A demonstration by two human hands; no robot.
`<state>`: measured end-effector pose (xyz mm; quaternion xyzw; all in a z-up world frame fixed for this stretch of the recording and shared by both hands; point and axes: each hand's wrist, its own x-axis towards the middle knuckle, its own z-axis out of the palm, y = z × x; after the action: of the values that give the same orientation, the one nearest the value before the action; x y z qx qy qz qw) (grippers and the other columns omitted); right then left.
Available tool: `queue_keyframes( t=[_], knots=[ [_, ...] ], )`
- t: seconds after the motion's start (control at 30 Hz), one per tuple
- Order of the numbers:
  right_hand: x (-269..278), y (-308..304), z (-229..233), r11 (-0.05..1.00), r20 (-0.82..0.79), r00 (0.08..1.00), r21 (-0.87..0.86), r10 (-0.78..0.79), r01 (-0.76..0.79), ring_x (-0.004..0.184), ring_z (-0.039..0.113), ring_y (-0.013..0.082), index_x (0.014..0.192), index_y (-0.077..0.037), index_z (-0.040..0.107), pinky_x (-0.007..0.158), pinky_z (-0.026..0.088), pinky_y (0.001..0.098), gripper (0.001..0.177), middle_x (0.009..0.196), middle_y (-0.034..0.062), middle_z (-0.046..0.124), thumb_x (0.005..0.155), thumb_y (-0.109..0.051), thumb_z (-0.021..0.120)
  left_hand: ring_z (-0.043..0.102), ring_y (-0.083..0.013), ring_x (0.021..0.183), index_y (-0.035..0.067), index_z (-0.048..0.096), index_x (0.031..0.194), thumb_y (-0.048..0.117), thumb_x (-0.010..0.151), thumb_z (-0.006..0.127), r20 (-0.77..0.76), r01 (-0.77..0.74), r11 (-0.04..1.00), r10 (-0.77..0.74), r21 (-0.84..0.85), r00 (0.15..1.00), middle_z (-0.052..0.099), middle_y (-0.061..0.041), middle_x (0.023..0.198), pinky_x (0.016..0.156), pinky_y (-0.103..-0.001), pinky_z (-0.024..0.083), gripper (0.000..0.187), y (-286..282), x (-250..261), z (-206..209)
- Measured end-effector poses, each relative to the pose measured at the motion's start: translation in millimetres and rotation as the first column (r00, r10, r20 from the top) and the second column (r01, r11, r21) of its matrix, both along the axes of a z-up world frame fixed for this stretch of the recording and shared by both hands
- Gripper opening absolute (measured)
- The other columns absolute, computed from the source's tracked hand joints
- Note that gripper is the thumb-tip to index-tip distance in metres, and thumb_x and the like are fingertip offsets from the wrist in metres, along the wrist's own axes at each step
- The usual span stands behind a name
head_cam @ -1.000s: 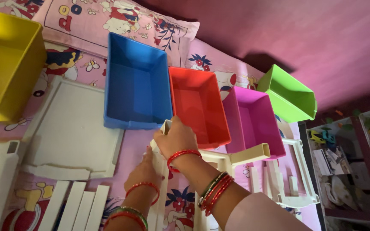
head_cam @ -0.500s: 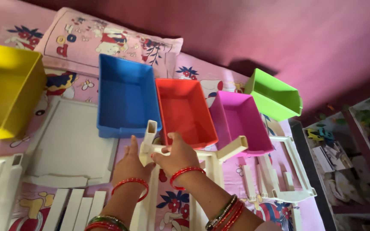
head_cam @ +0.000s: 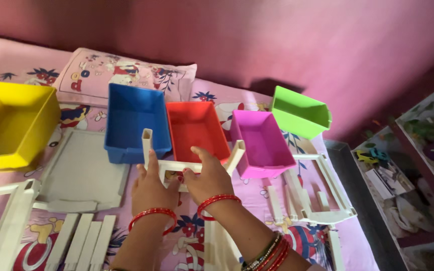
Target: The person assembles a white plastic storage rack by inserting vertical and horizontal bars into frame slots and securing them with clips. The person then places colored plastic bins into the assembled rack compartments.
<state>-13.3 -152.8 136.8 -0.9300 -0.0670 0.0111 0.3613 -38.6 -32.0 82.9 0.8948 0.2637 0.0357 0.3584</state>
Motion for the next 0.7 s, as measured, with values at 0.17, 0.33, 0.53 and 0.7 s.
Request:
queue_keyframes(
  t=[0.17, 0.33, 0.53, 0.7],
  knots=[
    [-17, -24, 8, 1.000, 0.060, 0.998, 0.016, 0.003, -0.004, 0.136, 0.052, 0.0306, 0.143, -0.017, 0.054, 0.113, 0.041, 0.0408, 0.056, 0.146, 0.0142, 0.055, 0.088, -0.023, 0.065, 0.040, -0.0402, 0.143, 0.035, 0.023, 0.161, 0.042, 0.085, 0.074, 0.043, -0.023, 1.000, 0.024, -0.021, 0.999, 0.031, -0.020, 0.163, 0.117, -0.044, 0.036, 0.091, -25, -9, -1],
    [-31, -47, 19, 0.998, 0.038, 0.998, 0.010, -0.057, 0.057, 0.137, 0.051, 0.0312, 0.144, -0.018, 0.053, 0.113, 0.041, 0.0417, 0.056, 0.146, 0.0152, 0.053, 0.089, -0.021, 0.063, 0.041, -0.0409, 0.144, 0.032, 0.024, 0.162, 0.036, 0.086, 0.072, 0.143, 0.056, 0.998, -0.055, -0.004, 0.988, 0.035, -0.023, 0.159, 0.117, -0.046, 0.035, 0.090, -47, -19, 14],
    [-52, -74, 27, 0.988, 0.131, 0.981, 0.078, -0.144, 0.134, 0.136, 0.052, 0.0324, 0.141, -0.017, 0.055, 0.112, 0.041, 0.0422, 0.053, 0.146, 0.0149, 0.054, 0.088, -0.018, 0.064, 0.035, -0.0435, 0.145, 0.037, 0.022, 0.160, 0.040, 0.087, 0.071, 0.094, 0.126, 0.991, -0.122, -0.040, 0.988, 0.028, -0.018, 0.164, 0.118, -0.048, 0.036, 0.088, -78, -32, 47],
    [-77, -89, 30, 0.974, 0.112, 0.968, 0.030, -0.225, 0.223, 0.137, 0.051, 0.0335, 0.140, -0.020, 0.057, 0.114, 0.041, 0.0440, 0.054, 0.144, 0.0161, 0.056, 0.087, -0.016, 0.064, 0.031, -0.0447, 0.147, 0.037, 0.021, 0.160, 0.042, 0.089, 0.070, 0.130, 0.210, 0.975, -0.199, -0.074, 0.971, 0.025, -0.018, 0.164, 0.115, -0.051, 0.035, 0.086, -97, -52, 59]
  ],
)
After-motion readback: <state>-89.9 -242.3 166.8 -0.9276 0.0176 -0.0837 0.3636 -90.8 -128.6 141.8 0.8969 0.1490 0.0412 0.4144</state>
